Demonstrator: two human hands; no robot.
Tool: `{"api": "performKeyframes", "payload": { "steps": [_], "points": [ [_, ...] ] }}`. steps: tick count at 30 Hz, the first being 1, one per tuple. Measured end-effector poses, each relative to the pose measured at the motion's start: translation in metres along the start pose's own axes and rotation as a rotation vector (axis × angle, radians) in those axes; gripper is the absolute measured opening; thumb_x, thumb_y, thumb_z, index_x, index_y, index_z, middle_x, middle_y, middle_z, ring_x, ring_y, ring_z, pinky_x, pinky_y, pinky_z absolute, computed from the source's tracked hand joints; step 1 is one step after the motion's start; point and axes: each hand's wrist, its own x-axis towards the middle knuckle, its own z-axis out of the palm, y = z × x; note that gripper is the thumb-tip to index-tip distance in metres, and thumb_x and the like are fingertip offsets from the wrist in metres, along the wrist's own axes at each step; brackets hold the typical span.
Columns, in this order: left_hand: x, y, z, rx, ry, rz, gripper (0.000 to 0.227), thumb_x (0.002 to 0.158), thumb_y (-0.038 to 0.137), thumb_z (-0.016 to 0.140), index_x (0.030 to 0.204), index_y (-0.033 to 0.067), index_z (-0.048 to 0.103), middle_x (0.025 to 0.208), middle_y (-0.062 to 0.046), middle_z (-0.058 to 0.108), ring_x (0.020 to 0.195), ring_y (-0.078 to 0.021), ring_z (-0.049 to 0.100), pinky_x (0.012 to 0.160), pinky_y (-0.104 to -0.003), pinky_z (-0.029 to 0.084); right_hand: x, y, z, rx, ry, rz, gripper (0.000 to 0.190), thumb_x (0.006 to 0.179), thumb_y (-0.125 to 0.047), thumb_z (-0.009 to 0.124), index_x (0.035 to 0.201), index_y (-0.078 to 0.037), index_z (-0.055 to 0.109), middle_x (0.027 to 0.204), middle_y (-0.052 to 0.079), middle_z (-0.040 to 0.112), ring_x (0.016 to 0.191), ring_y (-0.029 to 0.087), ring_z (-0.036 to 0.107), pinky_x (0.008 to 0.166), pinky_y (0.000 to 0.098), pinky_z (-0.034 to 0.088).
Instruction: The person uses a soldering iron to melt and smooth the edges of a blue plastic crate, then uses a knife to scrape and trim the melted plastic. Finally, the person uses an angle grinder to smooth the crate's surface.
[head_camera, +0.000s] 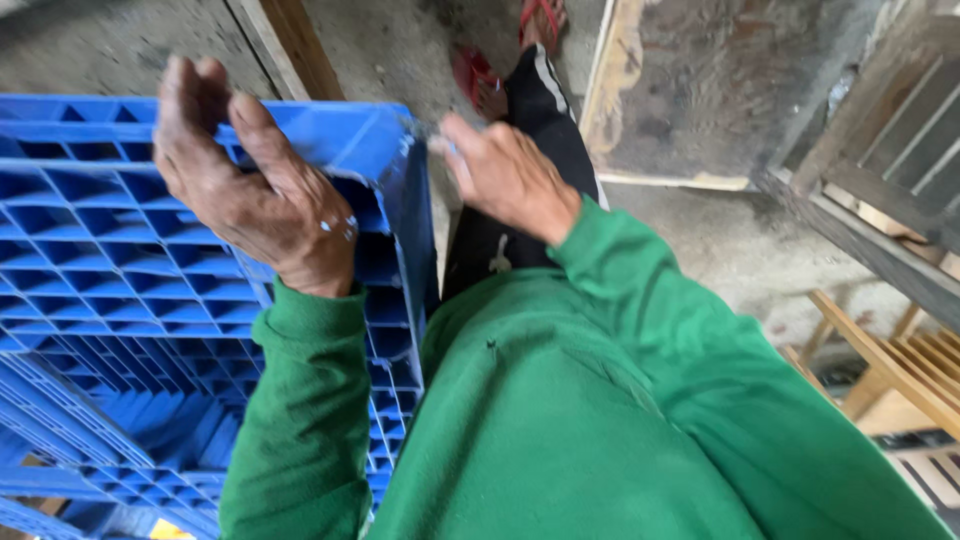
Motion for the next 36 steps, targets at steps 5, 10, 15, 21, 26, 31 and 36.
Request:
{"api": "performKeyframes", "payload": {
  "steps": [5,10,15,21,26,31,36],
  "points": [
    [0.004,-0.006,0.006,-0.028,0.007,-0.022,0.031,0.122,0.017,0.055,0.148,0.0029,0.049,0.135,-0.010,0.070,0.130,-0.0198,0.063,0.119,-0.033,0.042,0.000,-0.004,-0.007,0.000,0.018,-0.042,0.018,0.105,-0.019,0.061,0.103,-0.003,0.054,0.065,0.023,0.057,0.063,0.045,0.061,0.053,0.0518,0.046],
    [-0.008,-0.005,0.000,-0.030,0.019,-0.005,0.033,0.119,0.015,0.055,0.147,0.0010,0.047,0.137,-0.014,0.068,0.130,-0.0244,0.061,0.118,-0.037,0.043,-0.023,-0.001,-0.005,0.308,-0.046,-0.093,0.020,0.112,-0.024,0.055,0.102,-0.006,0.056,0.071,0.021,0.056,0.060,0.036,0.064,0.051,0.0446,0.047],
    [-0.005,-0.012,0.007,-0.094,0.030,-0.040,0.032,0.124,0.017,0.053,0.152,0.0043,0.046,0.140,-0.011,0.065,0.132,-0.0187,0.064,0.119,-0.032,0.048,-0.024,0.027,0.025,0.324,0.057,0.215,0.024,0.110,-0.026,0.052,0.102,-0.003,0.051,0.064,0.019,0.054,0.058,0.036,0.062,0.054,0.0458,0.046],
    [-0.010,-0.012,0.005,-0.076,0.040,-0.040,0.034,0.118,0.016,0.053,0.148,0.0023,0.047,0.138,-0.013,0.065,0.130,-0.0215,0.064,0.117,-0.035,0.049,-0.033,0.034,0.066,0.225,0.143,0.171,0.022,0.110,-0.024,0.054,0.104,-0.004,0.048,0.070,0.024,0.057,0.069,0.046,0.061,0.057,0.0495,0.043],
    [-0.017,-0.019,0.007,-0.236,0.072,-0.057,0.034,0.121,0.019,0.054,0.152,0.0062,0.047,0.140,-0.010,0.061,0.135,-0.0190,0.064,0.118,-0.032,0.051,-0.053,-0.017,0.060,0.314,0.203,0.202,0.016,0.110,-0.021,0.052,0.111,-0.006,0.049,0.073,0.021,0.060,0.069,0.041,0.066,0.055,0.0468,0.046],
    [-0.021,-0.026,0.012,-0.269,0.075,0.002,0.033,0.122,0.021,0.053,0.152,0.0092,0.047,0.140,-0.009,0.061,0.135,-0.0189,0.063,0.119,-0.032,0.052,-0.082,-0.052,0.044,0.400,0.231,0.037,0.014,0.109,-0.018,0.057,0.108,-0.006,0.049,0.074,0.019,0.061,0.067,0.035,0.070,0.056,0.0423,0.049],
    [-0.019,-0.027,0.011,-0.229,0.087,0.037,0.035,0.120,0.023,0.053,0.151,0.0099,0.046,0.137,-0.008,0.062,0.131,-0.0190,0.064,0.117,-0.032,0.053,-0.069,-0.017,0.059,0.356,0.266,0.207,0.012,0.110,-0.015,0.055,0.107,-0.005,0.050,0.070,0.019,0.060,0.065,0.035,0.069,0.055,0.0416,0.050]
  ]
}}
